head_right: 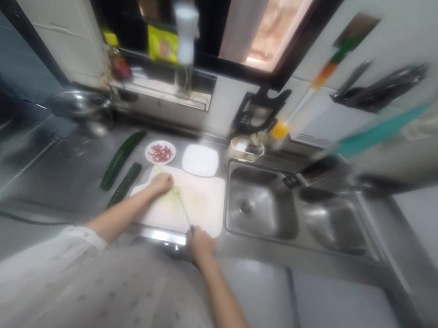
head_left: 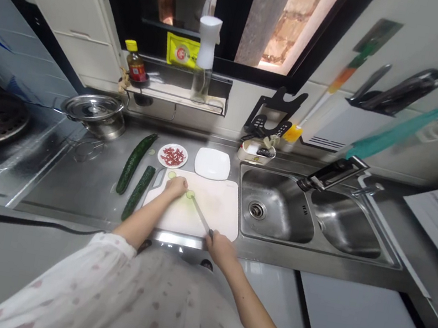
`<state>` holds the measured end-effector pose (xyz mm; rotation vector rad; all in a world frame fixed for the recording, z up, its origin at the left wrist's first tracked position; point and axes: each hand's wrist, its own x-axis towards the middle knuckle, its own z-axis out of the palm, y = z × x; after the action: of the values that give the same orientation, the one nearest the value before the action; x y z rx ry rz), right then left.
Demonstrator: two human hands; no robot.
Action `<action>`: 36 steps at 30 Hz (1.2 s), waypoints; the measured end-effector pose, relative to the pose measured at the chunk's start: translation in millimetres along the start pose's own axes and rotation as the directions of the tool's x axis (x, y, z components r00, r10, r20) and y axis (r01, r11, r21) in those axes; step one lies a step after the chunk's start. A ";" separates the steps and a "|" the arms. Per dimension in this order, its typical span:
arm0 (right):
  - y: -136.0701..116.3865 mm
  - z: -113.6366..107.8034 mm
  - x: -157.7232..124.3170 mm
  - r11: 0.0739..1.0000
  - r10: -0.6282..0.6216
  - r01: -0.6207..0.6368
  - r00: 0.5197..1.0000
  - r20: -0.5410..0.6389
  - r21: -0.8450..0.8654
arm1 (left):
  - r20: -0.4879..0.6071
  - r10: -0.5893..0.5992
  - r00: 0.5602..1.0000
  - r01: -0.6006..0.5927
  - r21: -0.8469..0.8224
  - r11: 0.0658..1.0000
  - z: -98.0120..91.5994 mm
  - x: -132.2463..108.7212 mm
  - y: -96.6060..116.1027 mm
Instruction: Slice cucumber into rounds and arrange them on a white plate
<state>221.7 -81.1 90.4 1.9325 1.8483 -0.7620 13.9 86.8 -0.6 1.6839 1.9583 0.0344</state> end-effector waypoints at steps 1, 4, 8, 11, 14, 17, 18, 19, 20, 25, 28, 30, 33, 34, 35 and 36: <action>0.4 1.8 2.2 1.000 -0.007 0.007 1.000 -0.010 0.002 | 0.000 0.001 1.000 -0.001 0.001 1.000 0.1 0.1 -0.1; 1.3 7.5 10.1 0.999 -0.035 0.036 0.998 -0.047 0.007 | 0.000 0.002 1.000 -0.002 0.004 1.000 0.1 0.0 -0.4; -0.8 8.9 17.3 0.999 -0.052 0.052 0.997 -0.058 0.002 | 0.001 0.007 1.000 -0.008 0.011 1.000 -0.6 -0.1 -0.6; -3.6 5.1 18.4 0.998 -0.057 0.057 0.997 -0.061 -0.007 | 0.001 0.014 1.000 -0.014 0.016 1.000 -0.9 0.1 -0.4; -5.7 0.0 17.6 0.998 -0.064 0.063 0.996 -0.059 -0.016 | 0.002 0.018 1.000 -0.018 0.020 1.000 -0.9 0.3 0.2; -6.8 -5.3 16.8 0.997 -0.066 0.064 0.997 -0.052 -0.031 | 0.003 0.020 1.000 -0.020 0.024 1.000 -0.9 0.6 0.6; -7.0 -7.0 16.7 0.997 -0.065 0.064 0.997 -0.050 -0.035 | 0.003 0.021 1.000 -0.021 0.025 0.999 -1.1 0.7 0.7; -7.0 -8.8 16.8 0.997 -0.066 0.064 0.997 -0.048 -0.039 | 0.004 0.022 1.000 -0.022 0.026 0.999 -1.3 0.9 0.7; -7.0 -10.5 16.9 0.997 -0.066 0.064 0.997 -0.048 -0.043 | 0.005 0.023 1.000 -0.023 0.027 0.999 -1.6 1.0 0.7; -5.3 -18.2 18.1 0.995 -0.078 0.074 0.996 -0.041 -0.071 | 0.014 0.025 1.000 -0.026 0.032 0.999 -2.7 1.4 0.3; -4.4 -21.4 18.4 0.992 -0.092 0.088 0.995 -0.046 -0.090 | 0.017 0.026 1.000 -0.027 0.036 0.999 -2.5 1.9 0.4; -4.5 -22.9 18.5 0.991 -0.094 0.089 0.995 -0.045 -0.100 | 0.016 0.026 1.000 -0.027 0.039 0.999 -2.0 2.4 0.5; -4.6 -24.6 18.8 0.989 -0.088 0.082 0.995 -0.043 -0.127 | 0.016 0.027 1.000 -0.027 0.043 0.999 -1.4 3.0 0.7; -4.4 -25.0 19.1 0.987 -0.090 0.083 0.995 -0.047 -0.136 | 0.017 0.028 0.999 -0.029 0.044 0.999 -1.4 3.2 0.7; -4.1 -25.2 19.3 0.986 -0.095 0.086 0.994 -0.053 -0.143 | 0.017 0.030 0.999 -0.031 0.045 0.998 -1.4 3.2 0.7; -3.7 -25.3 19.6 0.985 -0.100 0.091 0.993 -0.058 -0.148 | 0.018 0.033 0.999 -0.034 0.046 0.998 -1.4 3.3 0.6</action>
<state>221.4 -50.1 98.9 1.8089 1.9895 -0.5803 13.7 90.4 -0.4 1.7411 1.9325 -0.0132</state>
